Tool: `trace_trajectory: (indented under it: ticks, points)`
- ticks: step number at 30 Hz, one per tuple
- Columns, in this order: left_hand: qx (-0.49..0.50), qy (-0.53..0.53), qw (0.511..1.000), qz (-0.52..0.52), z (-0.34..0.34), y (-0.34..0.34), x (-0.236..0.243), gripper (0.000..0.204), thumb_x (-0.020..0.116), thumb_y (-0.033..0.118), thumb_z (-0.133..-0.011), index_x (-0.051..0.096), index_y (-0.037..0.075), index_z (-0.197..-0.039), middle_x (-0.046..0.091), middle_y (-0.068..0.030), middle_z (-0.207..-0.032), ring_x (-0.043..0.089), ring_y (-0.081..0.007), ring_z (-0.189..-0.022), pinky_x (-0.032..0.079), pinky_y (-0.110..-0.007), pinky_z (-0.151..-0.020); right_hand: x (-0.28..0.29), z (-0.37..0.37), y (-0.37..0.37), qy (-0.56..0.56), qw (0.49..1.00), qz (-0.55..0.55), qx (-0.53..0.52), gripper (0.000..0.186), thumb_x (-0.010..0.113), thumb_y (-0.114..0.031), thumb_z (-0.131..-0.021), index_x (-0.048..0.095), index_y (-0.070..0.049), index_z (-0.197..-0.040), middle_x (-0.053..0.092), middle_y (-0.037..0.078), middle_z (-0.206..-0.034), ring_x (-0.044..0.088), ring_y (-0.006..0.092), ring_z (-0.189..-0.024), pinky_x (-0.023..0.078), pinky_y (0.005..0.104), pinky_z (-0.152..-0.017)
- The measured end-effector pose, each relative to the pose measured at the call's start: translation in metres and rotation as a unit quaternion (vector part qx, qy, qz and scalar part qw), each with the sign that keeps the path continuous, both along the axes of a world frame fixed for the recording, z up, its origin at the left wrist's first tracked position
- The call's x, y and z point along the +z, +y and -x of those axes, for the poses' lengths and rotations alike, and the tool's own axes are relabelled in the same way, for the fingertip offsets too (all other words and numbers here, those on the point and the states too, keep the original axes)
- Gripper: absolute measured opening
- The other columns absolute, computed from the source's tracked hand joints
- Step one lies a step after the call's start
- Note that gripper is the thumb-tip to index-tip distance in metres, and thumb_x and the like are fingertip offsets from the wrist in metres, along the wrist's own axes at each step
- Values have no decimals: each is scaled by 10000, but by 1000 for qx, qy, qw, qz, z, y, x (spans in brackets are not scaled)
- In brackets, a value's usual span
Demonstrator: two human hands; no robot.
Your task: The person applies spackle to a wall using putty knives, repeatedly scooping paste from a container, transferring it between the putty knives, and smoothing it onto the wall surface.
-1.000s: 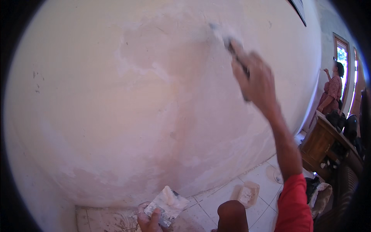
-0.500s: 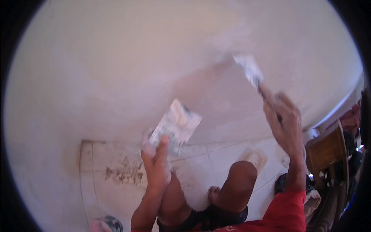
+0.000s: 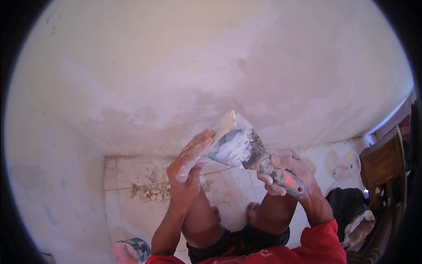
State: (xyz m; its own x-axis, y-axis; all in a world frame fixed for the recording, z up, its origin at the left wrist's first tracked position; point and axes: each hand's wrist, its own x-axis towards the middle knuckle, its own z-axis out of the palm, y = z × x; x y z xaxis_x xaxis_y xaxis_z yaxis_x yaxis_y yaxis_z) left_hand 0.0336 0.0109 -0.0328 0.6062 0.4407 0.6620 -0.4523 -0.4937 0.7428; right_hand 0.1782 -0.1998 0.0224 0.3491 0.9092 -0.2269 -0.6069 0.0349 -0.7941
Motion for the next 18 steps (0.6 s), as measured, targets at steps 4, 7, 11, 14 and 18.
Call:
trace_trajectory:
  ticks: [4, 7, 11, 14, 18]
  points:
    - [16, 7, 997, -69, -1, 1, 4, 504, 553, -175, -798, 642, 64, -1232, 649, -150, -1255, 579, -350, -1229, 473, -389, -1012, -13, -11, -10, 47, 997, -64, 12, 341, 588, -210, -935, 574, 113, -1045, 609, 204, -735, 542, 192, -427, 416, 284, -387]
    - [33, 45, 998, -34, 1, 1, 3, 510, 554, -194, -777, 651, 88, -1191, 654, -136, -1248, 581, -359, -1225, 506, -376, -972, -24, -18, -23, 31, 992, -123, 6, 336, 583, -202, -933, 572, 119, -1035, 605, 225, -731, 525, 201, -403, 417, 301, -385]
    - [75, 106, 987, 90, 4, -5, 7, 242, 552, -43, -907, 619, -7, -1137, 680, -127, -1133, 642, -244, -1100, 519, -320, -901, -5, -36, -35, 3, 980, -198, 18, 346, 612, -155, -918, 586, 140, -1095, 618, 222, -773, 582, 228, -495, 477, 352, -462]
    - [-7, 80, 920, 383, -10, -16, 16, 229, 560, 92, -967, 584, -35, -1155, 661, -100, -1075, 632, -158, -991, 511, -297, -839, 11, -41, -26, -556, 822, -108, -65, 323, 596, 54, -887, 642, 31, -1205, 636, 142, -927, 623, 234, -795, 530, 342, -688]
    - [-123, -10, 844, 522, -10, -17, 14, 303, 603, 135, -967, 524, -17, -1217, 635, -81, -1078, 625, -127, -958, 518, -285, -812, 8, -39, -8, -761, 639, -71, -85, 461, 606, 100, -816, 667, -89, -1232, 623, 115, -942, 620, 254, -824, 522, 351, -669]
